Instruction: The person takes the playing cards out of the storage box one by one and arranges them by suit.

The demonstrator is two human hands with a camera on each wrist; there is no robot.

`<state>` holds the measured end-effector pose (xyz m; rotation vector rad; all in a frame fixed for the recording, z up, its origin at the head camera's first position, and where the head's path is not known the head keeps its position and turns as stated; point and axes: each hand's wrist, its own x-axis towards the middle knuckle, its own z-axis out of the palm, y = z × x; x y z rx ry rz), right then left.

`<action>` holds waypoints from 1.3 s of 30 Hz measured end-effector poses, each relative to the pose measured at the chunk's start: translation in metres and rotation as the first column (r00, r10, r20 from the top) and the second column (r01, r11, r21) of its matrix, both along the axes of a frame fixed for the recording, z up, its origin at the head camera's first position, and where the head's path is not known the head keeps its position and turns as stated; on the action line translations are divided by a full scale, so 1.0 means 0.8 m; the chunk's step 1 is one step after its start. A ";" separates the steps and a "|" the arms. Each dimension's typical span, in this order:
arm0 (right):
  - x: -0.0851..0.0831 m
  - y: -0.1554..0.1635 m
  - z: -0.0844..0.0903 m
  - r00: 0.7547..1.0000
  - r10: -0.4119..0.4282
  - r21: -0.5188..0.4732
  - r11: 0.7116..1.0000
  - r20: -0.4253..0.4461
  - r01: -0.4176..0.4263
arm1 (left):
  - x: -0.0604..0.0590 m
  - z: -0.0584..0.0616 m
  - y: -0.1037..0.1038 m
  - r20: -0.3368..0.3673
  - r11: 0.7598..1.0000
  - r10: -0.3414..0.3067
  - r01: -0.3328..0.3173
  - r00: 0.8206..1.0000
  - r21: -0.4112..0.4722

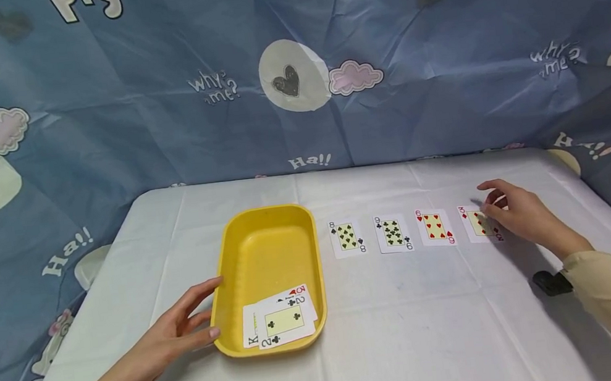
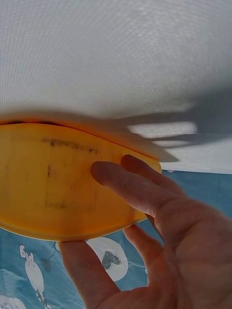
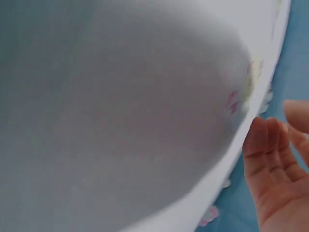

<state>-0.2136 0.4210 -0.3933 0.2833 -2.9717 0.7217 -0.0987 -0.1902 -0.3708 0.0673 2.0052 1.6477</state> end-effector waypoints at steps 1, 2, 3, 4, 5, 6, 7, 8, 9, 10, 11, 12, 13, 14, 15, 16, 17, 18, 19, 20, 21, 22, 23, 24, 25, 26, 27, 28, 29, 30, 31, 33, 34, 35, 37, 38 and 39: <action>0.001 -0.004 0.003 1.000 0.009 -0.017 1.000 -0.019 -0.009 | 0.000 0.000 0.000 -0.001 1.000 0.000 0.000 1.000 0.001; 0.002 -0.008 0.005 0.999 0.018 -0.030 0.999 -0.036 -0.020 | 0.000 0.000 0.000 -0.003 1.000 -0.002 0.002 1.000 0.000; 0.003 -0.012 0.007 0.998 0.027 -0.045 0.999 -0.052 -0.030 | 0.000 0.000 -0.001 -0.003 1.000 -0.003 0.003 1.000 0.000; 0.004 -0.017 0.009 0.997 0.039 -0.063 0.997 -0.066 -0.043 | 0.000 0.000 -0.001 -0.002 1.000 -0.006 0.006 1.000 0.000; 0.005 -0.023 0.012 0.996 0.051 -0.084 0.995 -0.077 -0.057 | 0.000 0.000 -0.001 -0.003 1.000 -0.007 0.007 1.000 0.000; 0.005 -0.029 0.013 0.994 0.064 -0.106 0.992 -0.088 -0.073 | 0.001 0.001 -0.001 -0.003 1.000 -0.007 0.007 1.000 -0.001; 0.006 -0.036 0.015 0.992 0.077 -0.128 0.988 -0.097 -0.089 | 0.001 0.001 -0.001 -0.002 1.000 -0.005 0.005 1.000 -0.004; 0.007 -0.042 0.017 0.992 0.081 -0.155 0.983 -0.101 -0.096 | 0.001 0.001 -0.001 0.001 1.000 -0.002 0.002 1.000 -0.006; 0.008 -0.050 0.018 0.991 0.086 -0.181 0.978 -0.107 -0.104 | 0.000 0.001 -0.001 0.002 1.000 0.001 -0.001 1.000 -0.008; 0.009 -0.057 0.019 0.989 0.101 -0.202 0.972 -0.112 -0.122 | 0.000 0.001 -0.001 0.005 1.000 0.004 -0.004 1.000 -0.008; 0.010 -0.065 0.021 0.988 0.107 -0.225 0.966 -0.110 -0.129 | 0.000 0.001 -0.001 0.008 1.000 0.006 -0.005 1.000 -0.008; 0.010 -0.072 0.022 0.986 0.122 -0.244 0.959 -0.114 -0.147 | 0.000 0.001 -0.001 0.008 1.000 0.007 -0.007 1.000 -0.009; 0.011 -0.079 0.023 0.984 0.131 -0.267 0.951 -0.117 -0.159 | 0.000 0.001 -0.001 0.009 1.000 0.007 -0.007 1.000 -0.008; 0.012 -0.086 0.023 0.983 0.139 -0.290 0.942 -0.119 -0.168 | 0.000 0.001 -0.002 0.009 1.000 0.006 -0.006 1.000 -0.008; 0.012 -0.093 0.024 0.980 0.152 -0.305 0.934 -0.125 -0.184 | 0.000 0.001 -0.001 0.008 1.000 0.006 -0.006 1.000 -0.009; 0.012 -0.100 0.025 0.978 0.164 -0.322 0.926 -0.132 -0.199 | 0.000 0.001 -0.001 0.007 1.000 0.006 -0.006 1.000 -0.009; 0.012 -0.107 0.026 0.977 0.166 -0.346 0.916 -0.134 -0.203 | 0.000 0.001 -0.001 0.006 1.000 0.006 -0.006 1.000 -0.009; 0.012 -0.114 0.026 0.974 0.179 -0.360 0.907 -0.139 -0.218 | 0.000 0.001 -0.001 0.004 1.000 0.007 -0.007 1.000 -0.011; 0.012 -0.121 0.027 0.973 0.184 -0.384 0.895 -0.140 -0.225 | 0.001 0.001 -0.001 0.004 1.000 0.009 -0.009 1.000 -0.012; 0.012 -0.128 0.028 0.971 0.195 -0.402 0.885 -0.141 -0.236 | 0.001 0.001 -0.001 0.004 1.000 0.009 -0.009 1.000 -0.011; 0.013 -0.135 0.029 0.968 0.208 -0.420 0.873 -0.143 -0.249 | 0.001 0.001 -0.001 0.000 1.000 0.006 -0.006 1.000 -0.011; 0.013 -0.142 0.029 0.964 0.223 -0.443 0.857 -0.144 -0.265 | 0.002 0.001 -0.001 -0.005 1.000 0.002 -0.002 1.000 -0.008; 0.013 -0.149 0.030 0.961 0.240 -0.461 0.843 -0.141 -0.278 | 0.003 0.001 -0.001 -0.008 1.000 -0.003 0.003 1.000 -0.004; 0.013 -0.156 0.030 0.956 0.260 -0.477 0.828 -0.139 -0.295 | 0.003 0.001 -0.002 -0.013 1.000 -0.008 0.008 1.000 -0.001; 0.013 -0.163 0.031 0.952 0.274 -0.497 0.812 -0.137 -0.306 | 0.003 0.001 -0.002 -0.019 1.000 -0.014 0.014 1.000 0.002; 0.014 -0.170 0.032 0.947 0.291 -0.515 0.796 -0.134 -0.317 | 0.003 0.001 -0.002 -0.022 1.000 -0.020 0.020 1.000 0.006; 0.014 -0.177 0.032 0.943 0.305 -0.535 0.779 -0.132 -0.327 | 0.003 0.001 -0.003 -0.026 1.000 -0.025 0.025 0.999 0.007; 0.014 -0.183 0.032 0.939 0.320 -0.552 0.763 -0.129 -0.336 | 0.003 0.001 -0.003 -0.027 1.000 -0.027 0.027 0.999 0.011; 0.014 -0.190 0.033 0.936 0.329 -0.560 0.755 -0.126 -0.341 | 0.003 0.001 -0.003 -0.027 0.999 -0.029 0.030 0.999 0.013; 0.015 -0.197 0.034 0.931 0.342 -0.571 0.742 -0.127 -0.350 | 0.002 0.001 -0.003 -0.028 0.999 -0.031 0.031 0.999 0.016; 0.015 -0.203 0.035 0.928 0.351 -0.576 0.736 -0.124 -0.355 | 0.002 0.001 -0.003 -0.028 0.999 -0.032 0.032 0.999 0.017; 0.015 -0.216 0.037 0.919 0.375 -0.581 0.725 -0.117 -0.370 | 0.002 0.000 -0.003 -0.028 0.999 -0.033 0.033 0.999 0.022; 0.015 -0.222 0.039 0.914 0.389 -0.583 0.720 -0.113 -0.378 | 0.002 0.000 -0.003 -0.026 0.999 -0.033 0.034 0.999 0.024; 0.015 -0.228 0.041 0.909 0.404 -0.585 0.714 -0.106 -0.386 | 0.002 0.000 -0.003 -0.024 0.999 -0.033 0.033 0.999 0.025; 0.016 -0.240 0.046 0.896 0.435 -0.586 0.705 -0.088 -0.400 | 0.002 -0.001 -0.003 -0.022 0.999 -0.030 0.031 0.999 0.022; 0.016 -0.247 0.048 0.887 0.454 -0.588 0.696 -0.084 -0.412 | 0.002 -0.001 -0.003 -0.022 0.999 -0.029 0.029 0.999 0.021; 0.017 -0.254 0.051 0.877 0.473 -0.586 0.689 -0.081 -0.425 | 0.002 -0.001 -0.003 -0.023 0.999 -0.027 0.028 0.999 0.020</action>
